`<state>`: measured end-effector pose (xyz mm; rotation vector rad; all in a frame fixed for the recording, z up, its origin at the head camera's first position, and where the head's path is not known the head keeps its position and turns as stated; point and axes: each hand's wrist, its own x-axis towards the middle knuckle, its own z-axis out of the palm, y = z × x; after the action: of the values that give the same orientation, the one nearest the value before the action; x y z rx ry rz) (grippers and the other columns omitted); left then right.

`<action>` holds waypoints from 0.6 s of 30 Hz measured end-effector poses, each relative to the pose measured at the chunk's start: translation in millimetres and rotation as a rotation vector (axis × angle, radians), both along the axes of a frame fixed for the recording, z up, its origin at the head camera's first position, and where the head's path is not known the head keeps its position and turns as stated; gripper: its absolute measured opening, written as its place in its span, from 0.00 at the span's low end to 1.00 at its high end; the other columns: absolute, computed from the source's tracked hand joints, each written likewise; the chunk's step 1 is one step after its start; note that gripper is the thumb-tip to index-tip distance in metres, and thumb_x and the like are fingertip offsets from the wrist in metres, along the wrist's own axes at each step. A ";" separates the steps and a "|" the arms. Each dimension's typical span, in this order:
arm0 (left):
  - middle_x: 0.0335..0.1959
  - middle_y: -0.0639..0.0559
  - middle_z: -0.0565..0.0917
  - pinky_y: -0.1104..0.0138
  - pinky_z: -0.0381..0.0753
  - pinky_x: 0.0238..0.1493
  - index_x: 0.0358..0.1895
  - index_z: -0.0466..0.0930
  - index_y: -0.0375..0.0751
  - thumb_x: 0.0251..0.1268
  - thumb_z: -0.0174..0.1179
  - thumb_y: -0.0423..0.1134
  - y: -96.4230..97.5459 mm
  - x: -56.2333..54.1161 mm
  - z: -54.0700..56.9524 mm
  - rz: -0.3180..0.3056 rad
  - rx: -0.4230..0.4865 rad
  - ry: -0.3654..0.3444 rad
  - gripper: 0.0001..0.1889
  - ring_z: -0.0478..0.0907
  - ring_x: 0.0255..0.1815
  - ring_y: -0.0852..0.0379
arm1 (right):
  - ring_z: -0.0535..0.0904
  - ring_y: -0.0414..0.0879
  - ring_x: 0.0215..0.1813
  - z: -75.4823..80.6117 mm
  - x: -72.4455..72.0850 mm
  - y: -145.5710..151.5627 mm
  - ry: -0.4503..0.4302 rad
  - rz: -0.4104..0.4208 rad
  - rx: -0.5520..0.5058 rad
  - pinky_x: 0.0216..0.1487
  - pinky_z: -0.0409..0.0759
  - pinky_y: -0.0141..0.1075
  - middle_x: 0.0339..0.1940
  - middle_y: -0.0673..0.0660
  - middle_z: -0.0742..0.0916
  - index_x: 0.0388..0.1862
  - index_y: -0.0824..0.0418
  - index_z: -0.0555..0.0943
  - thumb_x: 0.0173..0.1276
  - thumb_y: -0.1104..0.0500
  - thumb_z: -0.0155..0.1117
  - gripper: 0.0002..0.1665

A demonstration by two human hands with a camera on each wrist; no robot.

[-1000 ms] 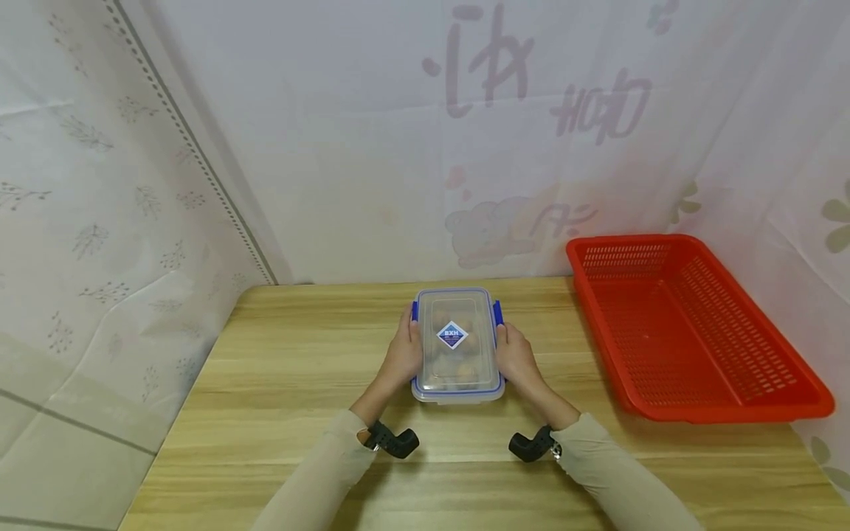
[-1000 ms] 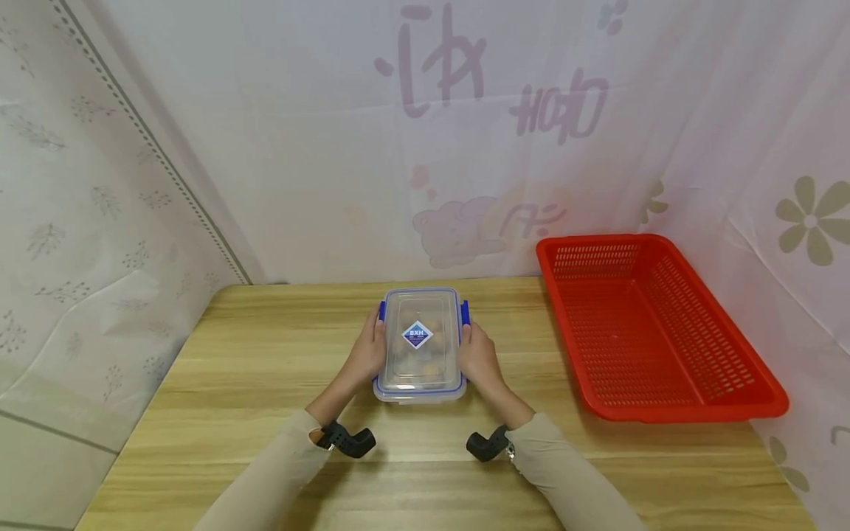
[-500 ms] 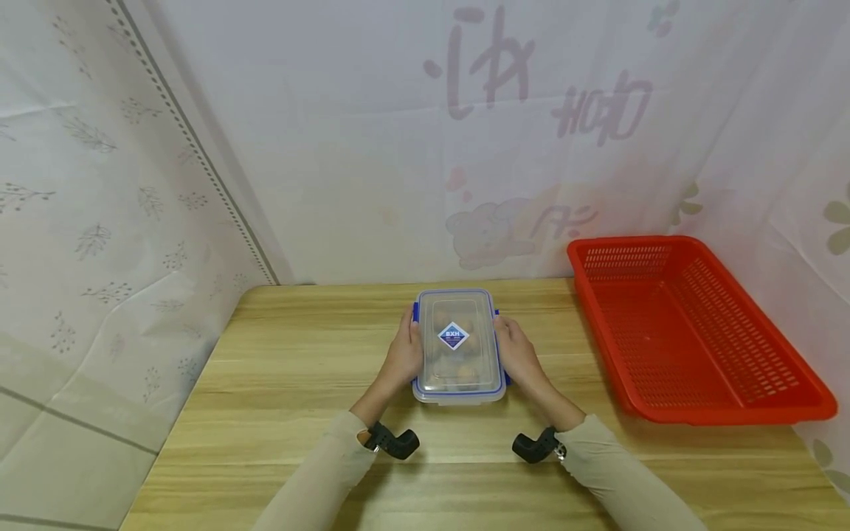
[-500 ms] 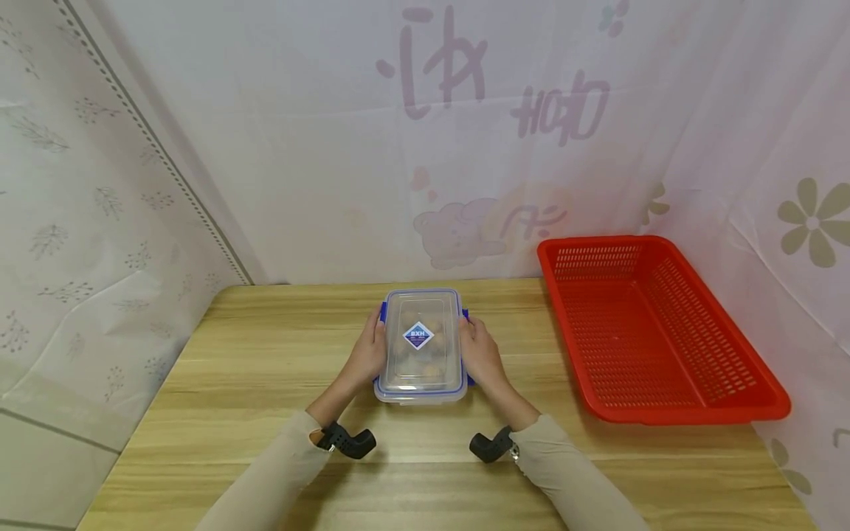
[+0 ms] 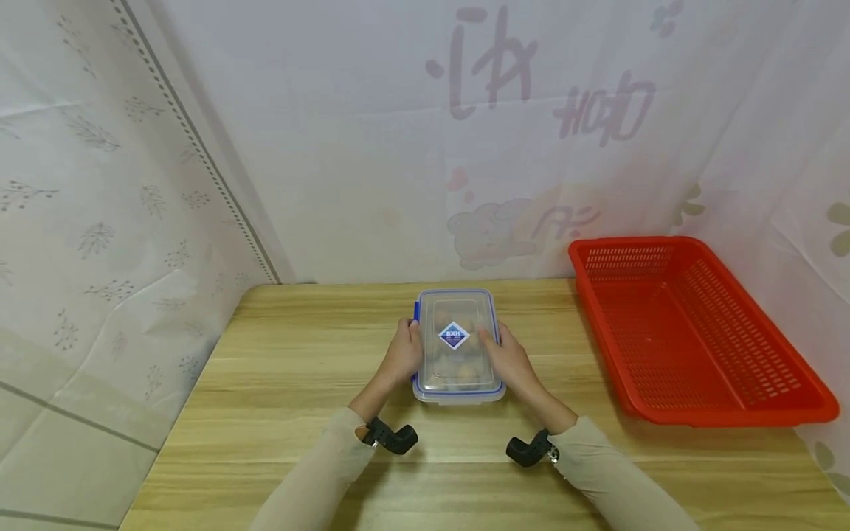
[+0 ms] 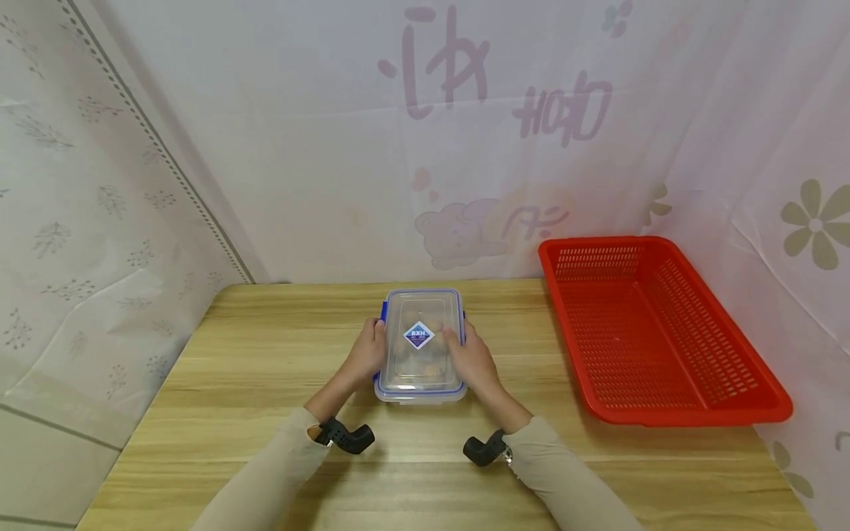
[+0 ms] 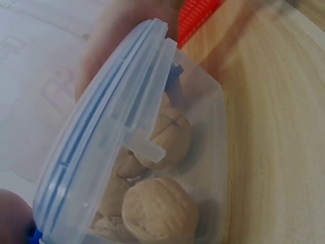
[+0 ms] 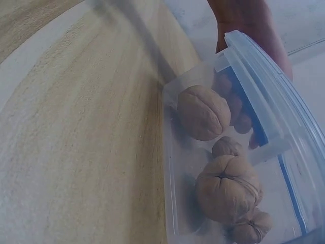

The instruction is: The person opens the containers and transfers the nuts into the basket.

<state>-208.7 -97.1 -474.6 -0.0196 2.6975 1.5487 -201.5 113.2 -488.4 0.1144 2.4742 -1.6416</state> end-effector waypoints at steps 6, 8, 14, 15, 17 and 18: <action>0.52 0.25 0.78 0.42 0.80 0.59 0.61 0.65 0.21 0.85 0.33 0.37 0.9 -3.0 1.5 -0.008 -0.028 0.020 0.20 0.78 0.54 0.33 | 0.72 0.66 0.69 3.9 0.5 -0.8 0.001 0.000 0.023 0.68 0.74 0.63 0.75 0.68 0.71 0.81 0.60 0.57 0.82 0.40 0.45 0.39; 0.51 0.25 0.78 0.42 0.81 0.58 0.61 0.66 0.21 0.85 0.34 0.36 1.2 -3.9 1.5 -0.001 -0.038 0.022 0.20 0.78 0.53 0.32 | 0.72 0.66 0.69 3.4 0.2 -0.5 0.002 -0.002 0.030 0.69 0.73 0.63 0.74 0.69 0.71 0.81 0.60 0.57 0.83 0.40 0.45 0.39; 0.50 0.28 0.78 0.42 0.79 0.58 0.59 0.68 0.22 0.84 0.34 0.33 -3.0 -4.5 -7.8 0.059 0.025 -0.033 0.18 0.77 0.54 0.34 | 0.73 0.66 0.68 1.2 -0.1 -1.0 0.038 -0.002 0.080 0.70 0.72 0.63 0.71 0.71 0.74 0.79 0.65 0.59 0.84 0.41 0.44 0.38; 0.49 0.29 0.78 0.42 0.79 0.58 0.58 0.68 0.22 0.84 0.34 0.33 -3.7 -4.7 -9.3 0.066 0.041 -0.036 0.18 0.77 0.53 0.35 | 0.73 0.66 0.68 1.0 -0.2 -1.3 0.038 0.001 0.088 0.70 0.72 0.62 0.71 0.71 0.74 0.79 0.65 0.59 0.84 0.40 0.43 0.38; 0.46 0.30 0.78 0.43 0.79 0.56 0.56 0.69 0.22 0.84 0.34 0.34 -4.5 -5.4 -11.3 0.067 0.051 -0.036 0.18 0.77 0.51 0.37 | 0.72 0.67 0.69 0.8 -0.3 -1.1 0.039 0.005 0.103 0.70 0.71 0.63 0.72 0.71 0.73 0.79 0.66 0.58 0.84 0.40 0.42 0.39; 0.46 0.31 0.78 0.43 0.79 0.56 0.56 0.70 0.22 0.84 0.34 0.34 -4.7 -6.0 -11.8 0.066 0.058 -0.042 0.18 0.77 0.49 0.39 | 0.72 0.67 0.69 0.8 -0.3 -0.8 0.041 0.007 0.109 0.70 0.71 0.63 0.72 0.71 0.73 0.79 0.66 0.58 0.84 0.40 0.42 0.39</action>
<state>-214.7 -101.8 -486.4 -0.1393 2.6447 1.6249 -201.8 112.4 -487.5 0.0873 2.5912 -1.5215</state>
